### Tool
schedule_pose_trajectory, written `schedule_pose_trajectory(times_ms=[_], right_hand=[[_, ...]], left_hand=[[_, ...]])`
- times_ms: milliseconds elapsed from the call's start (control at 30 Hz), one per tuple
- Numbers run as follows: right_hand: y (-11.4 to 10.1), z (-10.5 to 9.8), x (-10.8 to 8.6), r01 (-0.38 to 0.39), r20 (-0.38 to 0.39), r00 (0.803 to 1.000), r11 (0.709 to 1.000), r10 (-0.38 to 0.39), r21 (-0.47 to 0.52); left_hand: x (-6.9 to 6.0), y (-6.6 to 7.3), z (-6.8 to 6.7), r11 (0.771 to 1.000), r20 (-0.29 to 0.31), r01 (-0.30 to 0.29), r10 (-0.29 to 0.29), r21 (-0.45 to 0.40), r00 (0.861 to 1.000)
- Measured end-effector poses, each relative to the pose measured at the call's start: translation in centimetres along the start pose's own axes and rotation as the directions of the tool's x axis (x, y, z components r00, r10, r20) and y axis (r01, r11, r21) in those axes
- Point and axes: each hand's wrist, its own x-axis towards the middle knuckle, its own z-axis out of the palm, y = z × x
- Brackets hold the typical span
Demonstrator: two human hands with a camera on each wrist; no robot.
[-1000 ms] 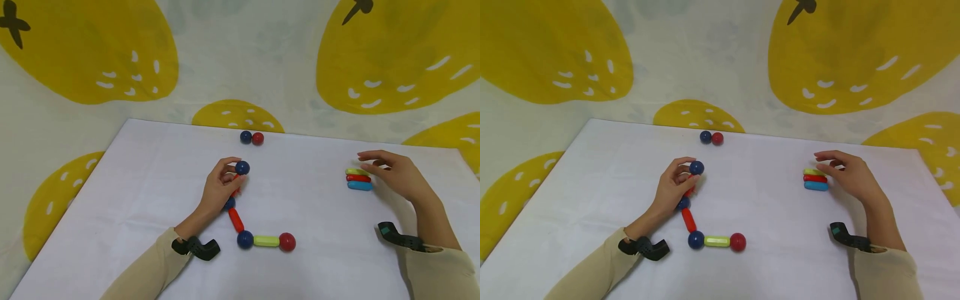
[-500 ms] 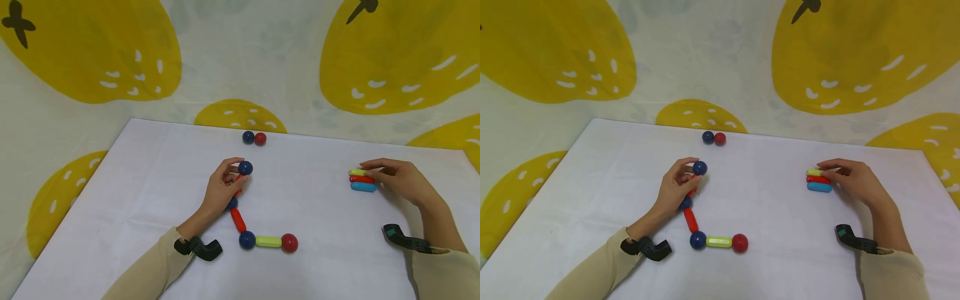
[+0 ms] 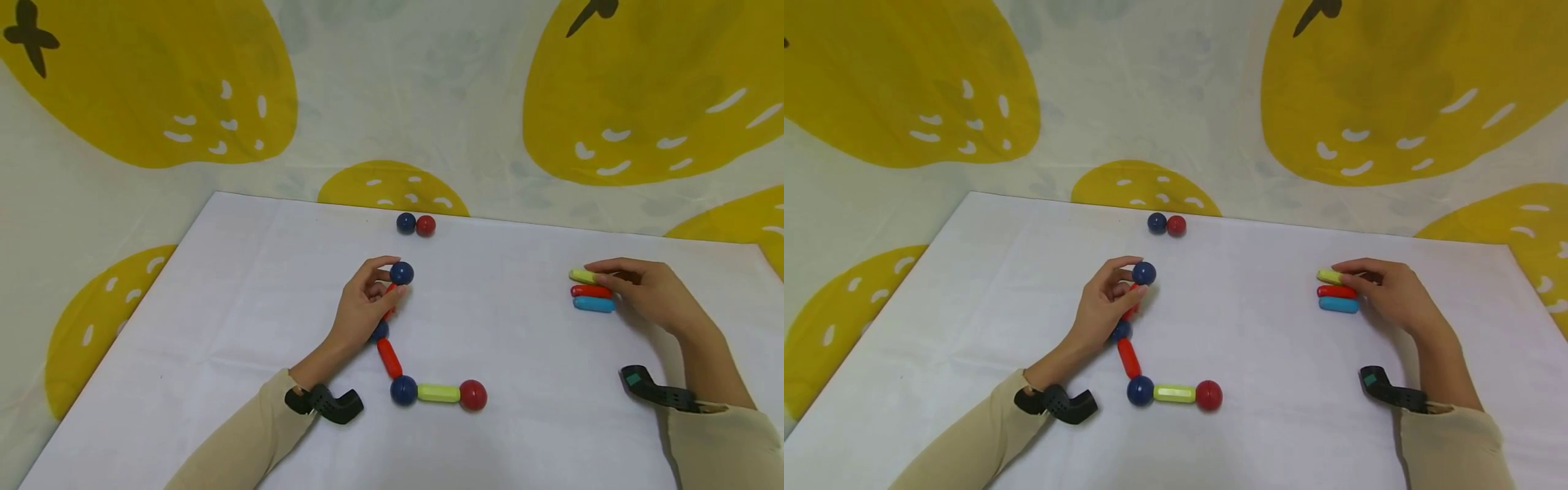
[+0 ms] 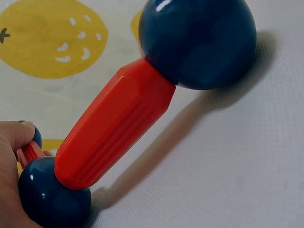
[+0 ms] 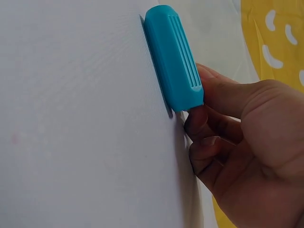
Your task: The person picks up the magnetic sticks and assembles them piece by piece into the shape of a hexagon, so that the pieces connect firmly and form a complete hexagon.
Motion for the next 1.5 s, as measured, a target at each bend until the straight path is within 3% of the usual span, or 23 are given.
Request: schedule_pose_trajectory(times_ms=[367, 567, 633, 867, 1500], right_hand=[[-2.3, -0.3, 0.0, -0.014, -0.118, 0.993, 1.0, 0.017, 0.027], [-4.5, -0.1, -0.1, -0.018, -0.106, 0.994, 0.996, 0.027, 0.085], [-5.3, 0.1, -0.1, -0.006, -0.093, 0.996, 0.995, 0.015, 0.095], [-7.6, 2.1, 0.3, 0.08, -0.059, 0.996, 0.982, -0.071, 0.173], [-13.1, 5.5, 0.0, 0.234, -0.032, 0.972, 0.934, -0.234, 0.271]], left_hand=[[0.1, 0.0, 0.0, 1.0, 0.003, 0.0, 0.0, -0.003, 1.0], [0.1, 0.0, 0.0, 1.0, 0.0, 0.01, -0.01, -0.006, 1.0], [0.0, 0.0, 0.0, 1.0, -0.001, 0.009, -0.009, -0.007, 1.0], [0.5, -3.1, -0.2, 1.0, -0.018, -0.027, 0.026, -0.003, 0.999], [0.6, -3.4, -0.2, 1.0, -0.025, -0.005, 0.006, 0.003, 1.0]])
